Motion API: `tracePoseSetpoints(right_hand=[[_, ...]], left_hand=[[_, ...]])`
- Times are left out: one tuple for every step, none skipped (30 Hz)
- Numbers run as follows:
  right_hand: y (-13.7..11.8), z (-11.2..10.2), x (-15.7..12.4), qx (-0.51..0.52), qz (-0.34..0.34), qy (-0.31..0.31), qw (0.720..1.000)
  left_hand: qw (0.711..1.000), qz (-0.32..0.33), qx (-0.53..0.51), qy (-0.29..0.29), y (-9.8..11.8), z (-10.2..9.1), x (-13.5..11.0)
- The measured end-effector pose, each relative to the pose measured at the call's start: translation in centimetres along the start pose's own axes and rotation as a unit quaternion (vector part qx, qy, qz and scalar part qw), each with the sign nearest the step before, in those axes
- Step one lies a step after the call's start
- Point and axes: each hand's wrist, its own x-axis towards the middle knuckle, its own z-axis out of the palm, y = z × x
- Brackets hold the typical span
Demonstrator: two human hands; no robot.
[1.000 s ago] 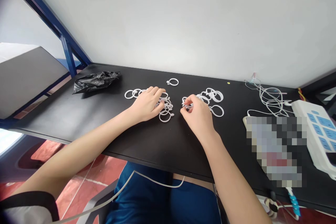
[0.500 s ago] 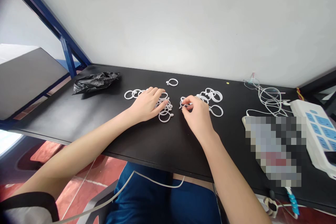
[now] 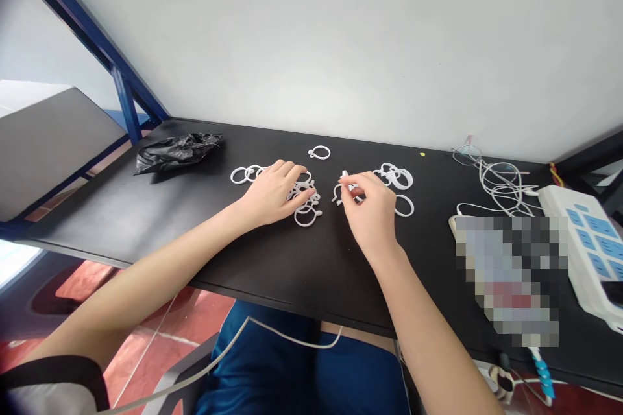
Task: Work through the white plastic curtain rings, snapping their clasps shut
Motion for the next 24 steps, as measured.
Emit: tracePoseSetpoints(right_hand=[[-0.2, 0.0, 0.0, 0.014, 0.000, 0.009, 1.000], [-0.4, 0.0, 0.0, 0.031, 0.002, 0.016, 0.999], [-0.6, -0.1, -0.1, 0.049, 0.005, 0.019, 0.999], [-0.8, -0.1, -0.1, 0.066, 0.009, 0.018, 0.998], [-0.9, -0.1, -0.2, 0.081, 0.012, 0.015, 0.997], [-1.1, -0.1, -0.2, 0.094, 0.012, 0.008, 0.995], [-1.2, -0.1, -0.3, 0.106, 0.010, -0.001, 0.994], [-1.3, 0.0, -0.4, 0.118, 0.006, -0.012, 0.993], [-1.3, 0.0, -0.5, 0.135, 0.002, -0.027, 0.990], [-1.4, 0.0, -0.6, 0.159, 0.001, -0.048, 0.986], [-1.4, 0.0, -0.6, 0.189, 0.003, -0.075, 0.979], [-1.5, 0.0, -0.7, 0.221, 0.007, -0.103, 0.970], [-1.5, 0.0, -0.7, 0.253, 0.014, -0.128, 0.959], [-1.6, 0.0, -0.7, 0.279, 0.019, -0.146, 0.949], [-1.7, -0.1, -0.7, 0.300, 0.024, -0.157, 0.941], [-1.7, -0.1, -0.6, 0.315, 0.028, -0.160, 0.935], [-1.8, -0.2, -0.5, 0.326, 0.033, -0.161, 0.931], [-1.8, -0.4, -0.5, 0.336, 0.038, -0.164, 0.927], [-1.9, -0.5, -0.4, 0.345, 0.042, -0.170, 0.922], [-1.9, -0.6, -0.3, 0.352, 0.044, -0.179, 0.918], [-1.9, -0.6, -0.3, 0.358, 0.046, -0.191, 0.913], [-1.9, -0.7, -0.3, 0.362, 0.046, -0.201, 0.909], [-1.9, -0.7, -0.3, 0.366, 0.044, -0.210, 0.906], [-1.8, -0.7, -0.3, 0.369, 0.041, -0.216, 0.903]], left_hand=[[1.000, 0.001, -0.002, 0.001, 0.0, 0.0, 0.0], [1.000, 0.004, -0.004, 0.004, 0.0, 0.0, 0.0], [1.000, 0.008, -0.008, 0.008, 0.0, 0.0, 0.0], [1.000, 0.015, -0.013, 0.012, 0.0, 0.0, 0.0], [0.999, 0.025, -0.019, 0.020, 0.0, 0.0, 0.1], [0.998, 0.039, -0.025, 0.030, 0.0, 0.0, 0.1], [0.997, 0.057, -0.032, 0.043, 0.0, 0.1, 0.0], [0.995, 0.077, -0.038, 0.059, -0.1, 0.1, 0.0], [0.991, 0.096, -0.045, 0.076, -0.1, 0.1, 0.0], [0.988, 0.114, -0.052, 0.092, -0.1, 0.1, 0.0], [0.984, 0.130, -0.060, 0.105, -0.1, 0.1, 0.0], [0.981, 0.145, -0.067, 0.113, -0.1, 0.0, 0.0], [0.978, 0.158, -0.073, 0.116, -0.1, 0.0, 0.0], [0.976, 0.169, -0.079, 0.115, -0.1, -0.1, 0.0], [0.974, 0.178, -0.083, 0.112, -0.1, -0.2, 0.0], [0.974, 0.183, -0.087, 0.106, 0.0, -0.2, 0.0], [0.974, 0.183, -0.089, 0.102, 0.0, -0.3, 0.0], [0.974, 0.180, -0.092, 0.098, 0.0, -0.3, 0.0], [0.975, 0.176, -0.094, 0.097, 0.0, -0.4, 0.0], [0.975, 0.172, -0.096, 0.098, 0.0, -0.4, 0.0], [0.975, 0.170, -0.099, 0.100, 0.0, -0.5, 0.0], [0.975, 0.169, -0.100, 0.101, 0.0, -0.5, 0.0], [0.975, 0.170, -0.102, 0.104, 0.0, -0.5, -0.1], [0.973, 0.174, -0.103, 0.107, 0.0, -0.6, -0.1]])
